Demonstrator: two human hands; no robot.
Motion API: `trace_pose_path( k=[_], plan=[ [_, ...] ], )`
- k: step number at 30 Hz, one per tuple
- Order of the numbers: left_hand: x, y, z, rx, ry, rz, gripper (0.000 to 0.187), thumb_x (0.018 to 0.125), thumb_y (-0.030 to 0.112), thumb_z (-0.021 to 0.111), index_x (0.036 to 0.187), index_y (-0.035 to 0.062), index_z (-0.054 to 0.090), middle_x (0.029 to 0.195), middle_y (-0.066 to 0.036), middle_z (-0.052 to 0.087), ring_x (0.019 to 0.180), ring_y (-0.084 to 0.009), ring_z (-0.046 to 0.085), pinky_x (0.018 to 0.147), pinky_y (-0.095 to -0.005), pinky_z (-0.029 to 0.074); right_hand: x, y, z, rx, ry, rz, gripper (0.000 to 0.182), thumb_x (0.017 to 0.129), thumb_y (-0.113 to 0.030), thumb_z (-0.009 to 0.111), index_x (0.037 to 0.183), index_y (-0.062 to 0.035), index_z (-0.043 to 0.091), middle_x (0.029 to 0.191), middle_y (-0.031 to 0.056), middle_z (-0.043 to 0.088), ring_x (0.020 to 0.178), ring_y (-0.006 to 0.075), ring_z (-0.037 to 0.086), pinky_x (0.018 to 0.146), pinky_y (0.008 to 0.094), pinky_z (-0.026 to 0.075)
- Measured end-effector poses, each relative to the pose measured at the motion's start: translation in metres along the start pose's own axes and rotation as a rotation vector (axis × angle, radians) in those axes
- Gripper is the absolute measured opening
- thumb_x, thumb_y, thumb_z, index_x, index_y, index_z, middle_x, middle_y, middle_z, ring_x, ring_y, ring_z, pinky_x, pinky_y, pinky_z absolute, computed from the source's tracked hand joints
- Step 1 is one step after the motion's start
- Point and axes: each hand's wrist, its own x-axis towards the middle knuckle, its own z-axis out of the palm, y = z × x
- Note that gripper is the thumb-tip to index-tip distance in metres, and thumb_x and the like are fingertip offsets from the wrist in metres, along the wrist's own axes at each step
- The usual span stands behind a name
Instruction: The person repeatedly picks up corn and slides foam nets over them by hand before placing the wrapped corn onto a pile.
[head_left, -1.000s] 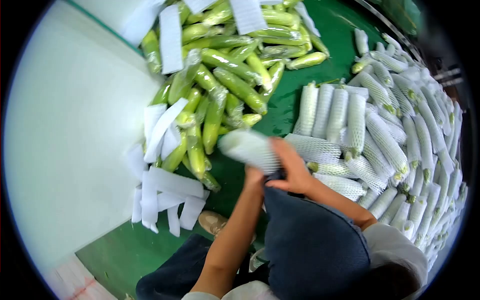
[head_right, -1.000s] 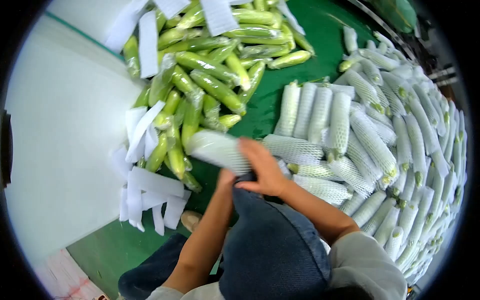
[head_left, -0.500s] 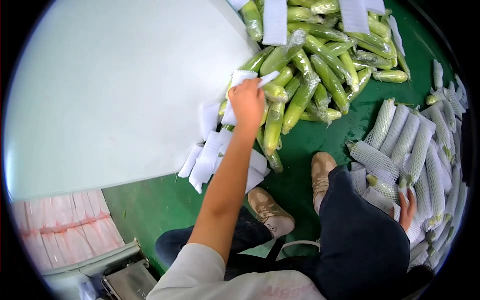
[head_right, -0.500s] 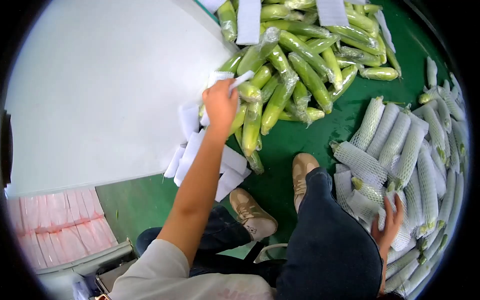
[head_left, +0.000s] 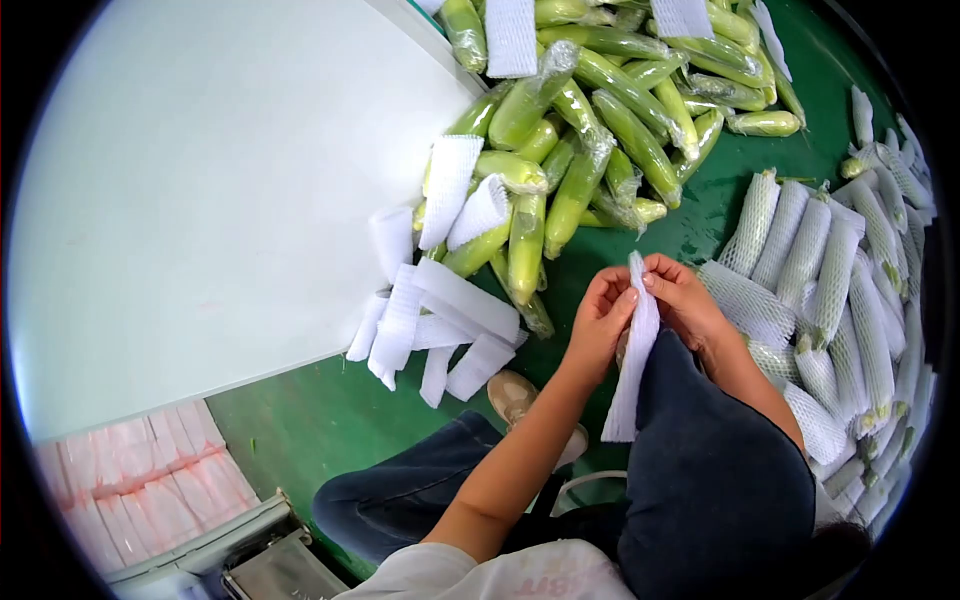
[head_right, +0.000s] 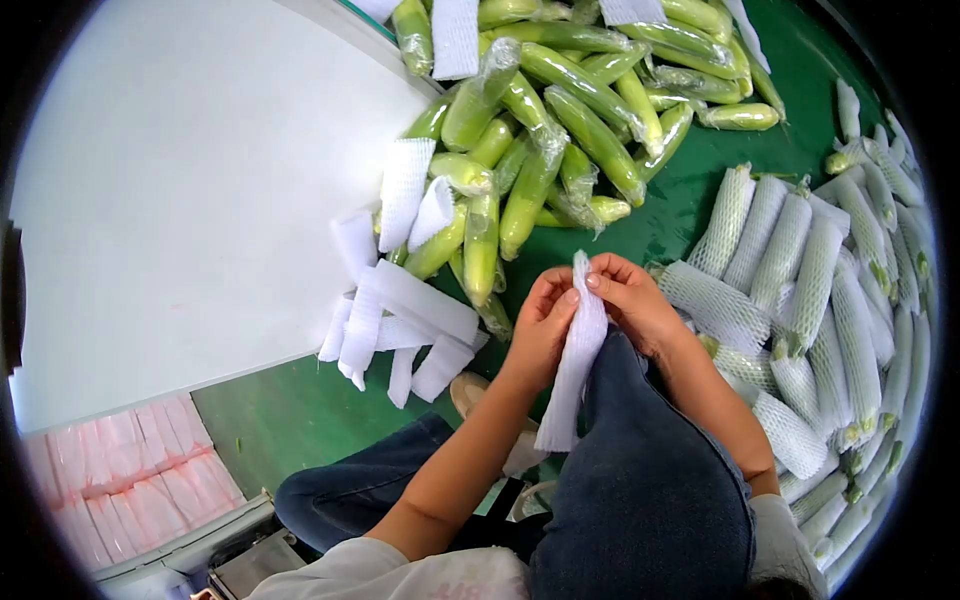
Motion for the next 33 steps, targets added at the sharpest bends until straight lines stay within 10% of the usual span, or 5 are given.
trace_pose_path(
  k=[5,9,13,24,33],
  plan=[
    [0.022,-0.033,0.0,0.209,0.09,-0.015,0.025,0.091,0.021,0.063,0.108,0.0041,0.057,0.1,-0.004,0.056,0.085,-0.0095,0.051,0.074,-0.0233,0.042,0.007,0.004,-0.01,-0.873,0.192,-0.781,0.007,0.092,-0.014,0.061,0.09,-0.0091,0.056,0.084,-0.0024,0.057,0.074,0.0061,0.052,0.067,0.0208,0.043],
    [0.053,-0.021,0.003,0.355,0.152,0.343,0.019,0.093,0.022,0.059,0.086,0.0047,0.057,0.097,-0.004,0.057,0.083,-0.0109,0.054,0.072,-0.0235,0.045,-0.002,-0.025,-0.002,0.141,0.052,-0.288,0.013,0.09,-0.015,0.062,0.098,-0.0081,0.055,0.087,-0.0016,0.058,0.075,0.0087,0.055,0.068,0.0214,0.045],
    [0.083,0.027,-0.021,-0.214,0.128,-0.055,0.025,0.097,0.026,0.052,0.108,0.0035,0.055,0.1,-0.01,0.063,0.087,-0.0195,0.062,0.082,-0.0372,0.052,0.032,-0.073,-0.031,-1.393,0.107,-0.245,0.039,0.079,-0.026,0.071,0.11,-0.0035,0.062,0.09,0.0106,0.066,0.079,0.0208,0.065,0.069,0.0312,0.052],
    [0.098,0.024,-0.022,0.751,0.391,0.284,0.011,0.077,-0.003,0.06,0.086,-0.0001,0.064,0.09,-0.005,0.065,0.073,-0.0139,0.058,0.066,-0.0286,0.046,0.098,-0.055,-0.087,-1.313,0.319,-0.449,0.05,0.074,-0.026,0.07,0.114,0.0021,0.057,0.096,0.027,0.064,0.089,0.0382,0.063,0.079,0.0412,0.05],
    [0.055,-0.068,-0.028,-0.37,-0.328,-0.241,0.051,0.101,0.038,0.038,0.138,0.0032,0.039,0.132,-0.012,0.052,0.116,-0.0238,0.054,0.098,-0.0363,0.045,-0.027,-0.051,-0.002,-1.478,0.463,-0.78,0.018,0.084,-0.018,0.066,0.096,-0.0053,0.067,0.083,0.0145,0.065,0.072,0.0315,0.063,0.062,0.0339,0.051]
  ],
)
